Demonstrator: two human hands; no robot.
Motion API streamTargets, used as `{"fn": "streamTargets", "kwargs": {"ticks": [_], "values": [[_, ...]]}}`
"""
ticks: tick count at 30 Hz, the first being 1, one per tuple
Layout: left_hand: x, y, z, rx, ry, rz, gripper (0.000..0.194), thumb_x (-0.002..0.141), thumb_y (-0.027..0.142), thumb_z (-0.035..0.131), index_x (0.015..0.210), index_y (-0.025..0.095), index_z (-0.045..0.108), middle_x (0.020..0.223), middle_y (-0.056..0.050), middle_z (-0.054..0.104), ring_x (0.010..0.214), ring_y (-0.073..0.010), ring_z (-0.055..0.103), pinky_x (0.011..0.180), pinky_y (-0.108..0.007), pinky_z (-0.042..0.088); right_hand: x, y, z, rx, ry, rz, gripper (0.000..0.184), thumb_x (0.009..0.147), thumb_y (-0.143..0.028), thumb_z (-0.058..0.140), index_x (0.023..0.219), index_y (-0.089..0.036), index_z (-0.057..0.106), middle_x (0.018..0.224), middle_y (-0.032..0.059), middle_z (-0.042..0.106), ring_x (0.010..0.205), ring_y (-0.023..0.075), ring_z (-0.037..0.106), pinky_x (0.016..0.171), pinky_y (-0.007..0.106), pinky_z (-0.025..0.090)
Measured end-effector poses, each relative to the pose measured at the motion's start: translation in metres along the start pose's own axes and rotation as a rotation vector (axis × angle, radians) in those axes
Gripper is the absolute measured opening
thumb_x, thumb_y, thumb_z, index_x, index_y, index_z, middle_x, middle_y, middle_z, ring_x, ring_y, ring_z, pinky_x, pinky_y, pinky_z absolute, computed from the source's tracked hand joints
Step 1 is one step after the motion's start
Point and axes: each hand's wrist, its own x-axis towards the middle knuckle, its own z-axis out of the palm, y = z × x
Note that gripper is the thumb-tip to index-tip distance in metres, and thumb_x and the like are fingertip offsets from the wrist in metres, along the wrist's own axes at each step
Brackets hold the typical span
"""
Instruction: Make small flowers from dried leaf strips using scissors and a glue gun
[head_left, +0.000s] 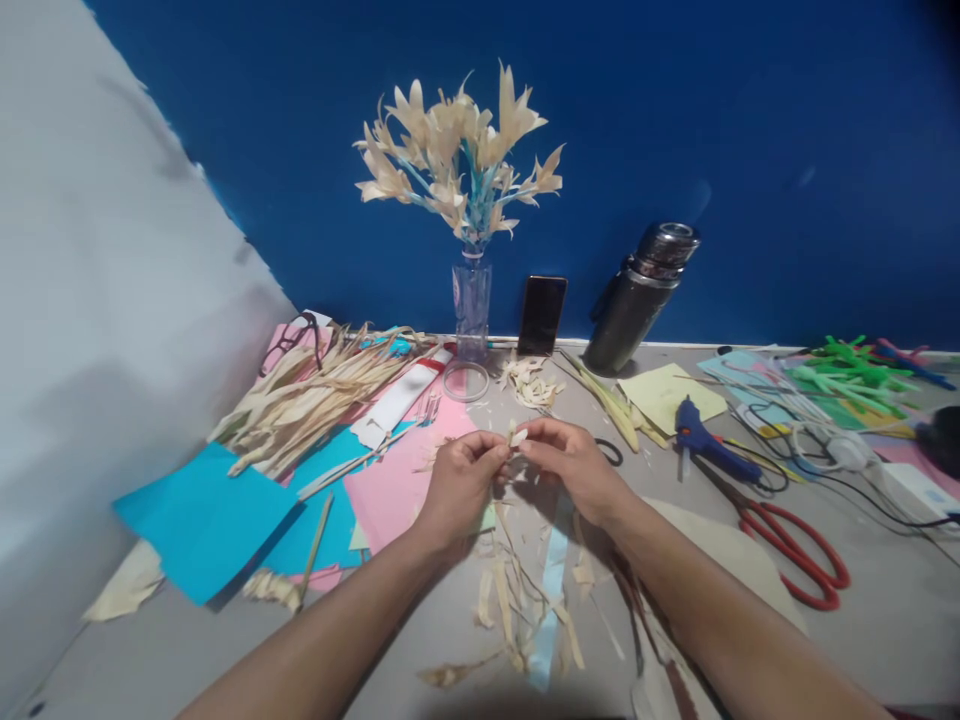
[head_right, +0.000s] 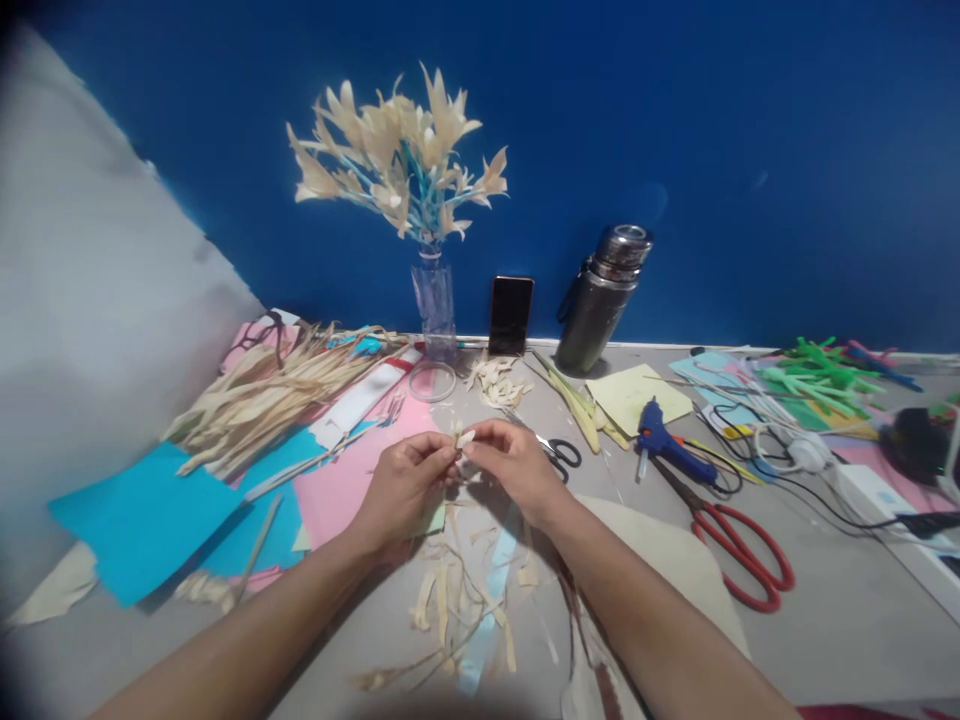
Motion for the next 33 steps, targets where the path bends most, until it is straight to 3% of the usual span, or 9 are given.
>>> {"fn": "streamTargets", "kwargs": {"ticks": [7, 12, 17, 20, 25, 29, 33], "values": [[-0.003, 0.006, 0.002, 0.083, -0.029, 0.02, 0.018, 0.075, 0.031, 0.069, 0.072, 0.015, 0.065, 0.058, 0.001, 0.055, 0.053, -0.0107, 0.048, 0.051, -0.022, 0.038, 0.0, 0.003, -0.001, -0.046, 0.009, -0.091, 0.032, 0.068, -0.045, 0.081, 0.076, -0.017, 0.067, 0.067, -0.0009, 0.06, 0.062, 0.0127, 0.052, 0.06, 0.028, 0.041], [-0.005, 0.011, 0.003, 0.12, 0.019, 0.05, 0.014, 0.074, 0.029, 0.069, 0.071, 0.015, 0.066, 0.057, 0.0, 0.056, 0.053, -0.011, 0.047, 0.05, -0.021, 0.037, -0.002, 0.001, 0.001, -0.027, 0.004, -0.083, 0.028, 0.069, -0.042, 0.079, 0.075, -0.018, 0.066, 0.066, -0.0028, 0.058, 0.06, 0.0112, 0.05, 0.059, 0.027, 0.04], [-0.007, 0.018, 0.003, 0.144, -0.018, 0.141, 0.012, 0.073, 0.025, 0.069, 0.067, 0.016, 0.064, 0.063, -0.001, 0.06, 0.058, -0.0118, 0.053, 0.054, -0.021, 0.041, 0.0, -0.002, -0.004, -0.05, -0.014, -0.043, 0.028, 0.07, -0.042, 0.076, 0.078, -0.017, 0.068, 0.065, -0.002, 0.061, 0.056, 0.0111, 0.05, 0.055, 0.026, 0.04], [-0.004, 0.015, 0.001, 0.091, -0.012, 0.144, 0.011, 0.075, 0.025, 0.069, 0.072, 0.017, 0.062, 0.062, 0.001, 0.059, 0.057, -0.0117, 0.055, 0.054, -0.022, 0.043, 0.005, -0.004, -0.017, -0.231, 0.01, -0.077, 0.021, 0.075, -0.037, 0.071, 0.082, -0.017, 0.07, 0.072, 0.0005, 0.067, 0.06, 0.0132, 0.056, 0.058, 0.027, 0.042], [0.006, 0.007, -0.004, -0.092, 0.073, 0.101, 0.018, 0.078, 0.03, 0.07, 0.078, 0.02, 0.056, 0.054, 0.005, 0.053, 0.046, -0.0095, 0.049, 0.045, -0.02, 0.037, 0.01, -0.005, -0.033, -0.742, 0.039, -0.167, 0.013, 0.082, -0.028, 0.062, 0.077, -0.02, 0.072, 0.073, 0.0013, 0.071, 0.063, 0.0157, 0.06, 0.058, 0.027, 0.039], [0.011, 0.004, -0.007, -0.105, 0.077, 0.109, 0.019, 0.078, 0.031, 0.071, 0.079, 0.02, 0.055, 0.054, 0.005, 0.054, 0.045, -0.0091, 0.05, 0.044, -0.019, 0.038, 0.006, -0.001, -0.026, -1.135, -0.02, -0.247, 0.01, 0.084, -0.028, 0.066, 0.08, -0.023, 0.073, 0.081, 0.0022, 0.074, 0.074, 0.0188, 0.063, 0.059, 0.028, 0.032], [0.014, 0.001, -0.009, -0.117, 0.065, 0.11, 0.02, 0.078, 0.031, 0.071, 0.078, 0.02, 0.055, 0.055, 0.005, 0.054, 0.045, -0.0089, 0.051, 0.044, -0.019, 0.037, 0.003, 0.007, -0.015, -1.32, -0.012, -0.25, 0.012, 0.087, -0.032, 0.064, 0.085, -0.023, 0.071, 0.088, 0.005, 0.074, 0.078, 0.0213, 0.064, 0.059, 0.03, 0.029]]}}
